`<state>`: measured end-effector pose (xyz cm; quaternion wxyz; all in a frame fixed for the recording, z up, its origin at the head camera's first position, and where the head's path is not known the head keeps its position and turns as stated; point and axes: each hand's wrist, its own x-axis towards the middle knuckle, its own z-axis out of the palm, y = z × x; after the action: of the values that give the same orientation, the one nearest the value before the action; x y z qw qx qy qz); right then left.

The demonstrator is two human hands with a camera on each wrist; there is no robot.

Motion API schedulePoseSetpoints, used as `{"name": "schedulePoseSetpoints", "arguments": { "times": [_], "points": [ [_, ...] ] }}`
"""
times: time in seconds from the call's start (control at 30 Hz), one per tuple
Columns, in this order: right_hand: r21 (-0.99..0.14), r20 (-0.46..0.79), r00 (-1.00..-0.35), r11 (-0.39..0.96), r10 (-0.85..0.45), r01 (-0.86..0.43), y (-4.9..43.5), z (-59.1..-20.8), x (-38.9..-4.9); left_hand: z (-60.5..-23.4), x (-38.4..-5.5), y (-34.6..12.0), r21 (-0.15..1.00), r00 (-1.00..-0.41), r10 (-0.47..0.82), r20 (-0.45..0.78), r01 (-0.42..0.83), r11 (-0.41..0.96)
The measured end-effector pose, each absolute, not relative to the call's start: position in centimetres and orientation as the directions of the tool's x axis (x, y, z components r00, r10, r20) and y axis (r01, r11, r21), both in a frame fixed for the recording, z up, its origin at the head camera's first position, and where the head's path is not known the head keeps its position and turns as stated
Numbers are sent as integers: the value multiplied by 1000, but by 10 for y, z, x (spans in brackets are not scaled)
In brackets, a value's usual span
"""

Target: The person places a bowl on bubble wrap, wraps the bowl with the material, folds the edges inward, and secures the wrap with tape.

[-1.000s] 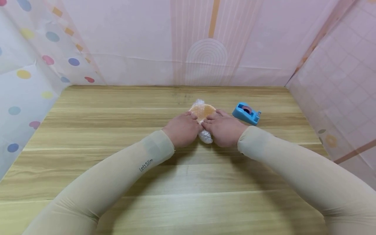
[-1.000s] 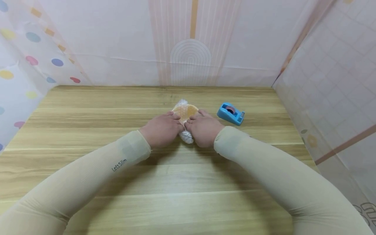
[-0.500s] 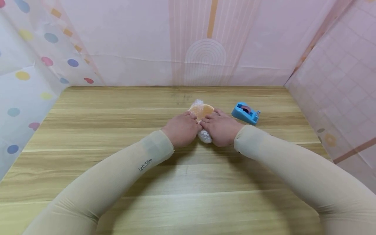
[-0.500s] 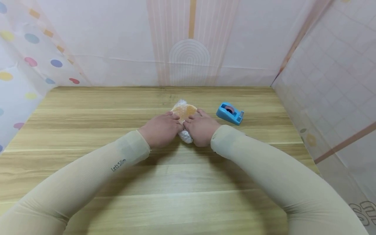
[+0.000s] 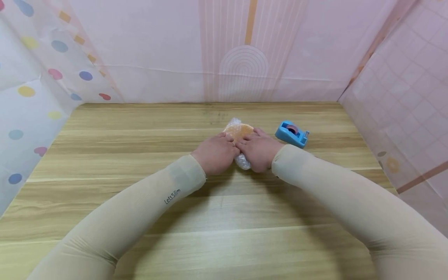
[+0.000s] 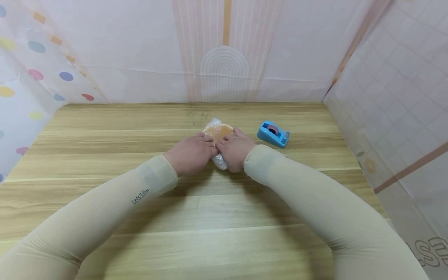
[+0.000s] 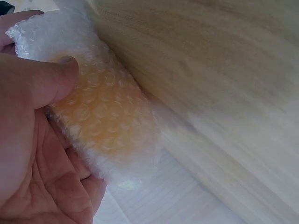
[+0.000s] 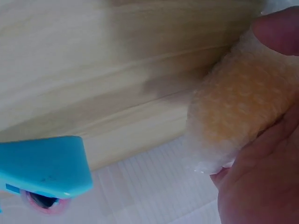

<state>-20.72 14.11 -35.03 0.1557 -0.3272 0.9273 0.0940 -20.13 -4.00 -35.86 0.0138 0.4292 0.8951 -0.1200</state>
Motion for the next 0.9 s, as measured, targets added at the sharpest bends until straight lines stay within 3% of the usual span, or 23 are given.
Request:
{"name": "schedulePoseSetpoints", "arguments": {
  "times": [0.33,0.63,0.9],
  "points": [
    [42,-289,-746,771,-600,-636,147,-359,-206,-359,-202,-40,-186,-626,771,-121,777,602],
    [47,-328,-744,777,-582,-628,142,-354,-208,-359,-201,-41,-183,-626,771,-112,776,603],
    [12,-209,-717,731,-665,-682,153,-356,-205,-356,-200,-41,-166,-630,770,-103,774,611]
  ]
}}
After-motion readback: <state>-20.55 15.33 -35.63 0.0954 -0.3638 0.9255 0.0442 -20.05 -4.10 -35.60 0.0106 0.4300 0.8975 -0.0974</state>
